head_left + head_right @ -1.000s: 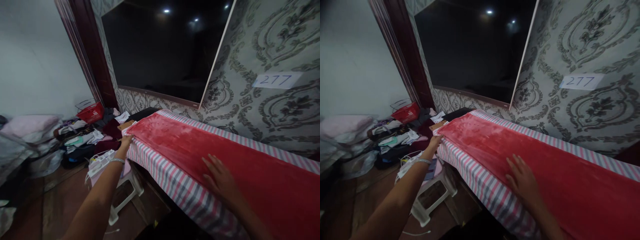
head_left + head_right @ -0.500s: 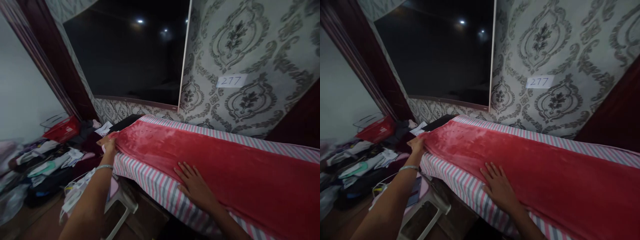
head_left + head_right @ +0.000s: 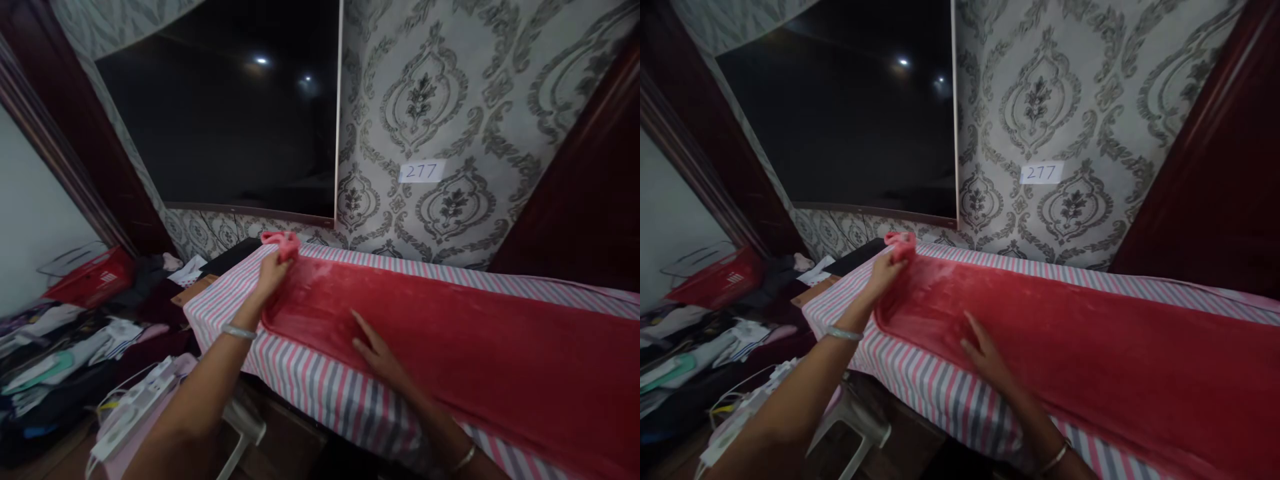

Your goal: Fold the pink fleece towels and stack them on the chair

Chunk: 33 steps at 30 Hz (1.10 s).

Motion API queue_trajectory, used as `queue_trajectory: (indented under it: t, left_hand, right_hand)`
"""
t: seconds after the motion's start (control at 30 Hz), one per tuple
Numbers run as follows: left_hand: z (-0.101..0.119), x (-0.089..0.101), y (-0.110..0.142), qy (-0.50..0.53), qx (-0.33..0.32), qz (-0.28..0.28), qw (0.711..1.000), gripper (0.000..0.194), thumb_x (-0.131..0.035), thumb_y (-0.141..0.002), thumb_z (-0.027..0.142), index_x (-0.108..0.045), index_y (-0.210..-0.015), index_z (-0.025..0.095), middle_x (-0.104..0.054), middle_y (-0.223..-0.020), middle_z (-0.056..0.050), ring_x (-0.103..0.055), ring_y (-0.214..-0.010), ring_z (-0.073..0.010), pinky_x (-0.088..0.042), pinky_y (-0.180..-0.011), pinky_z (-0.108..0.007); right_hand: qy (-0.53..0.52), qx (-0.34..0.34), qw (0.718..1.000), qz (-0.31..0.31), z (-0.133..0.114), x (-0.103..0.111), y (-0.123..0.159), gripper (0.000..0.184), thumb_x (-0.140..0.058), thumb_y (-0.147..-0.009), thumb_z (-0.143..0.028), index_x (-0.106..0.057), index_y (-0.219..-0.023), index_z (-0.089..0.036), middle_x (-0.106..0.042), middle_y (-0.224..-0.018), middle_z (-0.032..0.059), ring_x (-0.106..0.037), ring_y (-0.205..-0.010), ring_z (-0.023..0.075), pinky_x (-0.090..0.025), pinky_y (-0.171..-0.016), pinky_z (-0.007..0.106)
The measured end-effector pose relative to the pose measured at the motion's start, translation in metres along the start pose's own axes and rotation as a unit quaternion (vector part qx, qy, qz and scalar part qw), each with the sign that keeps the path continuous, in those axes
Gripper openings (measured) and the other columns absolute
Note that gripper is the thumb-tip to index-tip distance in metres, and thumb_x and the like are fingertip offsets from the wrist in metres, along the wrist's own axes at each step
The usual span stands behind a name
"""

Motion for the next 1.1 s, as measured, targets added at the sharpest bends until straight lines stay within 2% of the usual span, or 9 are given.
queue_trajectory:
  t: [0.07,0.13,0.23,0.43,0.6,0.7,0.83,0.97,1.1]
  left_hand:
    - [0.016,-0.037,0.037,-0.02,-0.059,-0.083,0.995,0.009,-0.069,-0.068,0.008,-0.068,-0.071,0.017,-0.07,-0.075,-0.003,-0.062,-0.079,-0.0203,-0.051,-0.084,-0.034]
    - [0.028,-0.075,0.089,-0.121,-0.236,-0.234,0.935,0.023,-0.06,-0.07,0.006,-0.071,-0.086,0.019,-0.075,-0.093,-0.006,-0.065,-0.091,-0.023,-0.05,-0.093,-0.038]
    - [0.014,-0.096,0.151,-0.21,-0.336,-0.32,0.861,0.034,-0.054,-0.072,0.004,-0.073,-0.096,0.019,-0.076,-0.103,-0.009,-0.067,-0.099,-0.0257,-0.051,-0.097,-0.042]
    - [-0.015,-0.083,0.176,-0.206,-0.317,-0.266,0.887,0.055,-0.053,-0.069,0.003,-0.069,-0.119,0.021,-0.072,-0.122,-0.011,-0.064,-0.114,-0.0278,-0.051,-0.102,-0.047]
    - [-0.017,-0.084,0.177,-0.228,-0.328,-0.258,0.88,0.056,-0.054,-0.071,0.004,-0.069,-0.121,0.024,-0.071,-0.127,-0.01,-0.063,-0.115,-0.0293,-0.051,-0.103,-0.049]
    - [-0.014,-0.086,0.177,-0.248,-0.35,-0.24,0.871,0.051,-0.054,-0.074,0.004,-0.071,-0.118,0.023,-0.072,-0.123,-0.011,-0.063,-0.113,-0.0295,-0.053,-0.1,-0.049]
    - [-0.012,-0.093,0.18,-0.262,-0.382,-0.216,0.86,0.05,-0.055,-0.076,0.005,-0.07,-0.121,0.022,-0.071,-0.126,-0.012,-0.062,-0.116,-0.0303,-0.054,-0.1,-0.048]
    - [-0.016,-0.109,0.191,-0.276,-0.382,-0.226,0.853,0.049,-0.056,-0.079,0.006,-0.069,-0.124,0.022,-0.07,-0.127,-0.012,-0.062,-0.117,-0.0307,-0.053,-0.101,-0.049]
    - [-0.021,-0.118,0.202,-0.287,-0.366,-0.252,0.849,0.048,-0.057,-0.078,0.006,-0.07,-0.122,0.022,-0.07,-0.127,-0.013,-0.062,-0.116,-0.0314,-0.053,-0.099,-0.05]
  right_hand:
    - [-0.144,-0.06,0.986,0.063,0.013,0.017,-0.007,0.082,-0.033,-0.095,-0.075,-0.02,-0.164,-0.032,-0.033,-0.166,0.0104,-0.043,-0.147,0.0277,-0.042,-0.115,0.051]
    - [-0.261,-0.11,0.954,0.097,0.021,0.031,-0.013,0.08,-0.031,-0.096,-0.073,-0.014,-0.164,-0.035,-0.037,-0.164,0.0112,-0.052,-0.139,0.0271,-0.049,-0.108,0.049]
    - [-0.36,-0.168,0.91,0.122,0.024,0.044,-0.02,0.069,-0.033,-0.099,-0.062,-0.018,-0.161,-0.036,-0.047,-0.158,0.01,-0.064,-0.126,0.0244,-0.055,-0.1,0.047]
    - [-0.41,-0.245,0.863,0.164,0.015,0.059,-0.046,0.069,-0.059,-0.091,-0.035,-0.029,-0.153,-0.031,-0.071,-0.121,0.0055,-0.07,-0.071,0.0132,-0.06,-0.071,0.029]
    - [-0.376,-0.257,0.87,0.186,0.012,0.069,-0.08,0.071,-0.06,-0.083,-0.02,-0.038,-0.15,-0.031,-0.073,-0.089,-0.0018,-0.064,-0.06,0.011,-0.053,-0.058,0.021]
    - [-0.304,-0.237,0.896,0.221,0.014,0.074,-0.099,0.078,-0.061,-0.078,-0.016,-0.041,-0.153,-0.025,-0.076,-0.097,0.0024,-0.065,-0.065,0.013,-0.055,-0.061,0.025]
    - [-0.235,-0.197,0.913,0.269,0.019,0.079,-0.114,0.072,-0.059,-0.075,-0.012,-0.052,-0.147,-0.014,-0.073,-0.124,0.0101,-0.07,-0.093,0.018,-0.059,-0.082,0.029]
    - [-0.181,-0.193,0.917,0.299,0.035,0.086,-0.11,0.071,-0.057,-0.073,-0.009,-0.055,-0.144,-0.011,-0.065,-0.139,0.012,-0.063,-0.119,0.0223,-0.052,-0.102,0.034]
    - [-0.128,-0.197,0.925,0.298,0.049,0.087,-0.101,0.064,-0.055,-0.073,-0.007,-0.062,-0.137,-0.005,-0.062,-0.142,0.0173,-0.064,-0.121,0.0242,-0.048,-0.107,0.037]
Point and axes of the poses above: each hand's wrist, its own y-axis away from the middle knuckle, its own x-axis out of the back of the hand, z = x × y, the point moved 5 cm from there along -y, towards the middle knuckle
